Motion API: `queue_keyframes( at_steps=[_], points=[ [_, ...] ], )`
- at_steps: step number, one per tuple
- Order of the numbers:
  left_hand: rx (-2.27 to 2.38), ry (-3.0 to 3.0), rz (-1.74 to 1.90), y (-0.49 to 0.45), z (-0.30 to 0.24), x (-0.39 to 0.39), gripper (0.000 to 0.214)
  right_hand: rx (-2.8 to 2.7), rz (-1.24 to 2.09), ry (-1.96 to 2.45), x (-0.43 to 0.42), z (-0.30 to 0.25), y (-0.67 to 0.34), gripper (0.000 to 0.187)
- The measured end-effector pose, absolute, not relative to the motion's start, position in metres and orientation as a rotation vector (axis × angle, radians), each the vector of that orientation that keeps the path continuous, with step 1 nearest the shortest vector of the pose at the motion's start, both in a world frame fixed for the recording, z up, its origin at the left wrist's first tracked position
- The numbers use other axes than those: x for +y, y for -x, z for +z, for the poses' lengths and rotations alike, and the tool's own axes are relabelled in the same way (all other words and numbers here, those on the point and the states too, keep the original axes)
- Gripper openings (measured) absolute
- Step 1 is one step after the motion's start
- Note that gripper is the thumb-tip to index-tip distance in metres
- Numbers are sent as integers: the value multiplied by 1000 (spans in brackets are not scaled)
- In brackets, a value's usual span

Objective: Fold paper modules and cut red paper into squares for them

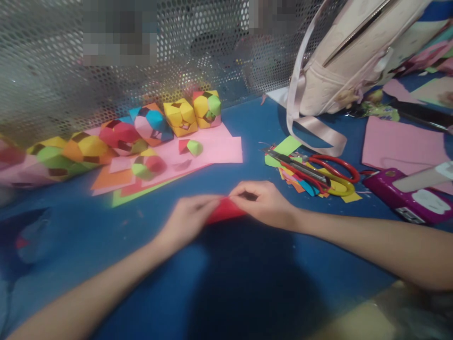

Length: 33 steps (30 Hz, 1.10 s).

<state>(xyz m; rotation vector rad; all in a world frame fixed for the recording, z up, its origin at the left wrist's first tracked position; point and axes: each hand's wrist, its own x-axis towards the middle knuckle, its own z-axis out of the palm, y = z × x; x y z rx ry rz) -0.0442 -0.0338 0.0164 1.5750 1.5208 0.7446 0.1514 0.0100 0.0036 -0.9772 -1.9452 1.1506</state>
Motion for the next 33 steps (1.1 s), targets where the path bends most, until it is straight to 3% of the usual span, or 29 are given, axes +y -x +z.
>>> queue_keyframes(
  at_steps=[19, 33],
  points=[
    [1486, -1589, 650, 41, 21, -30, 21, -2026, 1035, 845, 9, 1, -152, 16],
    [1531, -1548, 803, 35, 14, -32, 12, -2049, 1027, 832, 10, 2, -149, 19]
  ],
)
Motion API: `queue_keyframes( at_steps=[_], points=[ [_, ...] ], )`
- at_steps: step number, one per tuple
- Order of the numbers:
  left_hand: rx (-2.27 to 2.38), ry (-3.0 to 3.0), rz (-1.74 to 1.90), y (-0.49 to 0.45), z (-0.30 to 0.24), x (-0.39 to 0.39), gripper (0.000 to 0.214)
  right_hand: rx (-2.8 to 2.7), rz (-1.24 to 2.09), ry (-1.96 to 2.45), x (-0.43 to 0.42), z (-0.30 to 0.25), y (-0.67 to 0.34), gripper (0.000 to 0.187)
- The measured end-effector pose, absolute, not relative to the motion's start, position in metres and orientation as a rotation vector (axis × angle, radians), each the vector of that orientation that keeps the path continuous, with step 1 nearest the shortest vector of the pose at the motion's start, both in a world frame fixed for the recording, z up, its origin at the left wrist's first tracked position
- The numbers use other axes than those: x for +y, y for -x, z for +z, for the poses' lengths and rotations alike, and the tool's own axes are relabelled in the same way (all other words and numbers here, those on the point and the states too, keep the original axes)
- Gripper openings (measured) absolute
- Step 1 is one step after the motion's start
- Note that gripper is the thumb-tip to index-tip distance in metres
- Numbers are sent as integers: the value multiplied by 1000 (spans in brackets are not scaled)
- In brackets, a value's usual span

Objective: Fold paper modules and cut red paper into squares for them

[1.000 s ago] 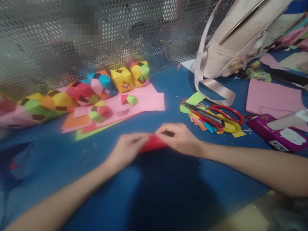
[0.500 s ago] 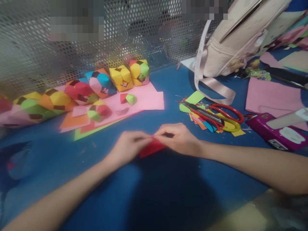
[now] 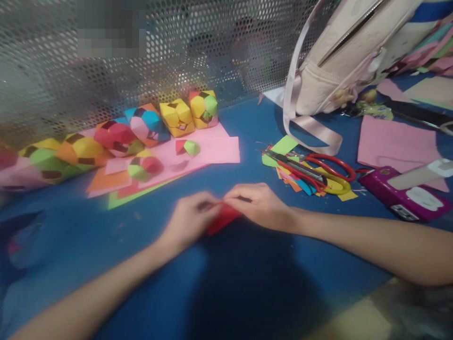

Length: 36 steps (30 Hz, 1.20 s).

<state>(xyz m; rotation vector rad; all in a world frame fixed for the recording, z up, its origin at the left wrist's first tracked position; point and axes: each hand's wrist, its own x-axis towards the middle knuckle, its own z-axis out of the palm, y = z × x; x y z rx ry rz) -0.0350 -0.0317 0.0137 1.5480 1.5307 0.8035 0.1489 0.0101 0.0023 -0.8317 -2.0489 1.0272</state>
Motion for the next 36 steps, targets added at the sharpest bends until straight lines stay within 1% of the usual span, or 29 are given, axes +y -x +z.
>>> queue_keyframes(
  at_steps=[5, 9, 12, 17, 20, 22, 25, 27, 31, 33, 36],
  points=[
    [1578, -1377, 854, 34, 11, -33, 15, -1967, 1111, 874, 11, 5, -150, 23],
    [1551, -1278, 874, 32, 8, -36, 16, -1967, 1166, 941, 11, 5, -149, 18],
    [1534, -1271, 855, 32, 7, -36, 15, -1948, 1201, 961, 11, 4, -148, 15],
    [1521, -1251, 833, 32, 7, -35, 16, -1942, 1245, 963, 11, 7, -149, 20],
    [1525, -1275, 823, 31, 7, -36, 16, -1953, 1274, 951, 11, 8, -149, 18],
    [1536, -1315, 807, 30, 7, -36, 15, -1957, 1271, 938, 11, 7, -148, 15],
    [1520, -1332, 784, 32, 9, -36, 14, -1968, 1211, 915, 11, 6, -148, 17],
    [1444, -1260, 792, 35, 12, -35, 17, -1976, 1175, 917, 12, 5, -148, 18],
    [1228, -983, 764, 40, 18, -32, 34, -1973, 1173, 953, 12, 5, -150, 18],
    [1248, -1020, 703, 42, 20, -31, 36, -1966, 1180, 965, 12, 6, -150, 18],
    [1385, -1275, 590, 44, 22, -32, 35, -1967, 1176, 975, 11, 8, -150, 18]
  ],
)
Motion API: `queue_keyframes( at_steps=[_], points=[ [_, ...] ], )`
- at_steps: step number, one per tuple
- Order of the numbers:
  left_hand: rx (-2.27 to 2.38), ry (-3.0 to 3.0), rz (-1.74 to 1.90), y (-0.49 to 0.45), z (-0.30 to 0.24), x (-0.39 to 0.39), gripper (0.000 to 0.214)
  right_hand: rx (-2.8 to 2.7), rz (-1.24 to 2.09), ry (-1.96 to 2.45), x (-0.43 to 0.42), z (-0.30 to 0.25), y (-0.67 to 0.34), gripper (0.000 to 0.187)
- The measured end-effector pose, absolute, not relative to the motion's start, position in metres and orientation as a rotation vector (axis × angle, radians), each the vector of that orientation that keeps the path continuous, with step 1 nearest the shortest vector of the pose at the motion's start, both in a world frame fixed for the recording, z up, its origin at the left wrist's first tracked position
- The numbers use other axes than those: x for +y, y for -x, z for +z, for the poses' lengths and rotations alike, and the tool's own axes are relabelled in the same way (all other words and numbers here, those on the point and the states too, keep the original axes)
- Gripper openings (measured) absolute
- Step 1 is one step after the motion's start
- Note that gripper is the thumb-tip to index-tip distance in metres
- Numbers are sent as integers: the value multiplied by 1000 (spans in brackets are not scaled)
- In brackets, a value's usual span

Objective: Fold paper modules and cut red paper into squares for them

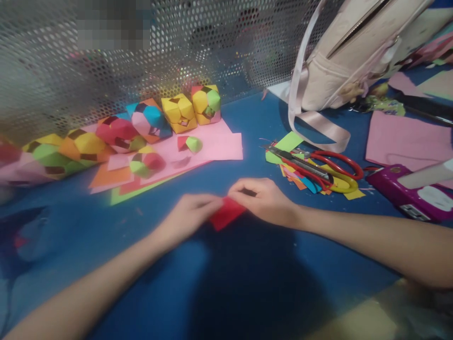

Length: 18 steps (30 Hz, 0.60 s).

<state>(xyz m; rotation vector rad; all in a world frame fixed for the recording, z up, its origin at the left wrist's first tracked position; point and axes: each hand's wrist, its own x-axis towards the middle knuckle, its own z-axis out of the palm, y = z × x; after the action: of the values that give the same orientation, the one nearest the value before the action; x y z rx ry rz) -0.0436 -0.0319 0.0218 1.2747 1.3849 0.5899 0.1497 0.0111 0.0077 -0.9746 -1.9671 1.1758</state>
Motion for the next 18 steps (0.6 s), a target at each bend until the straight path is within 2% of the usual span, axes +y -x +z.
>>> queue_keyframes(
  at_steps=[6, 15, 18],
  points=[
    [1449, -1526, 583, 40, 26, -31, 25, -2014, 1100, 924, 9, 6, -150, 17],
    [1548, -1436, 821, 36, 16, -31, 20, -1860, 1207, 931, 11, 10, -150, 21],
    [1538, -1411, 842, 37, 11, -31, 21, -1869, 1229, 961, 11, 8, -149, 17]
  ],
)
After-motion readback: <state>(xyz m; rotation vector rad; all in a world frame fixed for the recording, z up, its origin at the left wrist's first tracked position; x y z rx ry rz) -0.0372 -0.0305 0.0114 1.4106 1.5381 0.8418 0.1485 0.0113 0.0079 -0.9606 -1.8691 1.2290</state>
